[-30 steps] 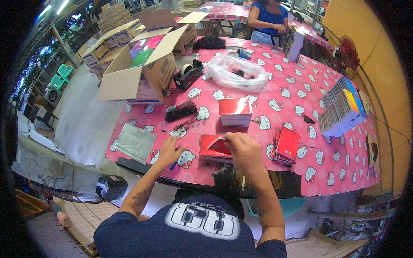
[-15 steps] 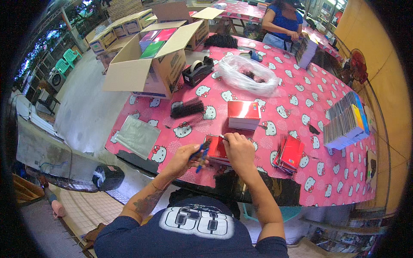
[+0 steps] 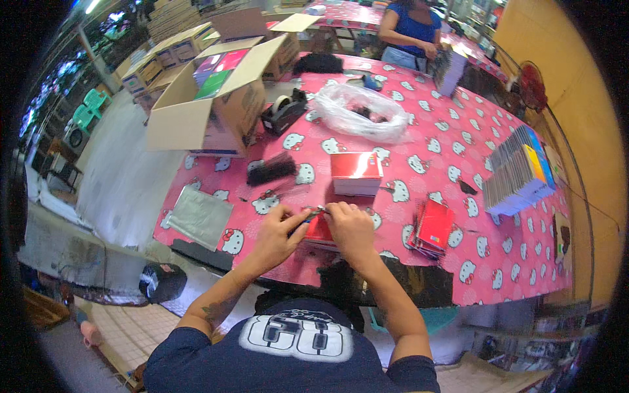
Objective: The person assembles notebooks by sliding spiral bindings through holes in stacked paper and covers, then uses a small tool to trim the excess wire.
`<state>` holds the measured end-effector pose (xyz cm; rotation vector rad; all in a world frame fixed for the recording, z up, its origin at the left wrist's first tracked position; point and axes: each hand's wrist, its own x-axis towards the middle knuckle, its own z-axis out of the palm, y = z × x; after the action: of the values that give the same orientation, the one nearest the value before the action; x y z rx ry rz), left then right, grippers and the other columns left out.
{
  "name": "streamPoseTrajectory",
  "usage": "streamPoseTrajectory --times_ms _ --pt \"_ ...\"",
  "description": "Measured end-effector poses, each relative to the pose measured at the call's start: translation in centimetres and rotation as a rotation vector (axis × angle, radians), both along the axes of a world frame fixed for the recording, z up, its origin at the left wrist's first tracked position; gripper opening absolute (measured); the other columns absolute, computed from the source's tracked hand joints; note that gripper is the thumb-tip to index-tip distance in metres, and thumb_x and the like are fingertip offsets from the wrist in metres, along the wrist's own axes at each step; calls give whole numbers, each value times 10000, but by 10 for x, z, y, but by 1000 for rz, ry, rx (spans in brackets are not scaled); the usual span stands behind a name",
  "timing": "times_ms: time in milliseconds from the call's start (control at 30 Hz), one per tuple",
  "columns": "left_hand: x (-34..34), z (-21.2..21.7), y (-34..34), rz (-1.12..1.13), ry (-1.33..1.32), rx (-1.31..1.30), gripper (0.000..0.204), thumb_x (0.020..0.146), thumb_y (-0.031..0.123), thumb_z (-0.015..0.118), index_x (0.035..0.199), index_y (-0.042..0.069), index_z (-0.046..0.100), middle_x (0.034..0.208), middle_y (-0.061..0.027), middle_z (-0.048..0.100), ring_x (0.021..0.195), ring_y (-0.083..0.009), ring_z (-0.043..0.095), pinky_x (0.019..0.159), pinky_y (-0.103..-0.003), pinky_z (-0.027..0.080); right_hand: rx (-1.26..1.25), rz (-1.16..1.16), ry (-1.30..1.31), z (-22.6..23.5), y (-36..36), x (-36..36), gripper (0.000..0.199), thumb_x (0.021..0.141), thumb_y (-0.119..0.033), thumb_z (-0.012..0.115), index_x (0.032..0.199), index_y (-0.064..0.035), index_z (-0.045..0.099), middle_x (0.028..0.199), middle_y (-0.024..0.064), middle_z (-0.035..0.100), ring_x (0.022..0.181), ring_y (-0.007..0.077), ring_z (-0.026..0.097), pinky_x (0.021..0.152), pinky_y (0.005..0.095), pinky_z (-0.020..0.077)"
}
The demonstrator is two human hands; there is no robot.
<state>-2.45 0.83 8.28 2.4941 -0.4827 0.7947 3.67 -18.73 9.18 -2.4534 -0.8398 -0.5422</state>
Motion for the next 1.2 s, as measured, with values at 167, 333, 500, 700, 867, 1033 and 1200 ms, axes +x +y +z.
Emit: streamPoseTrajectory --times_ms 167,333,500,700,867,1033,1200 --pt "-3 -24 52 8 809 -688 260 938 194 619 1164 136 734 916 -129 661 794 -259 652 728 -398 516 35 -67 -7 -2 -16 6 169 837 -222 706 955 -122 638 857 61 658 816 281 669 678 450 530" --pt "-65 -113 110 297 317 58 297 880 175 682 1144 41 689 1059 -173 663 977 -360 634 849 -464 497 648 -409 271 3 -142 43 298 941 -252 688 1089 7 688 892 84 706 815 163 645 755 322 517" --pt "-10 -35 4 -135 -24 -61 359 853 168 695 1178 28 635 1154 -168 638 1072 -361 612 941 -477 477 347 -976 292 -102 -299 66 424 913 -312 711 1173 18 649 1035 155 683 982 271 644 877 391 506" --pt "-2 -51 8 -310 -2 258 421 778 90 656 1195 35 641 1109 -152 666 1049 -324 653 908 -416 534 285 -716 24 -68 -212 58 688 832 -352 772 1375 -30 498 1385 191 504 1308 305 475 1104 428 365" --pt "19 -7 -2 -270 126 50 384 811 64 620 1192 22 636 1087 -172 682 990 -338 673 845 -418 547 595 129 502 -35 -68 -4 619 780 -127 815 1323 -29 535 1276 113 578 1223 246 535 1070 366 398" --pt "78 -24 19 -213 206 -229 336 854 57 607 1187 21 639 1044 -176 668 947 -355 654 821 -428 530 865 100 730 -64 -41 -11 293 857 -10 725 1132 -24 626 1065 40 645 992 131 611 887 281 483" --pt "119 -121 90 199 221 243 252 808 125 635 1033 11 646 957 -200 612 878 -379 593 771 -443 502 914 82 629 -68 -28 -16 271 862 4 713 1113 -42 622 1020 24 644 954 103 597 823 260 480"
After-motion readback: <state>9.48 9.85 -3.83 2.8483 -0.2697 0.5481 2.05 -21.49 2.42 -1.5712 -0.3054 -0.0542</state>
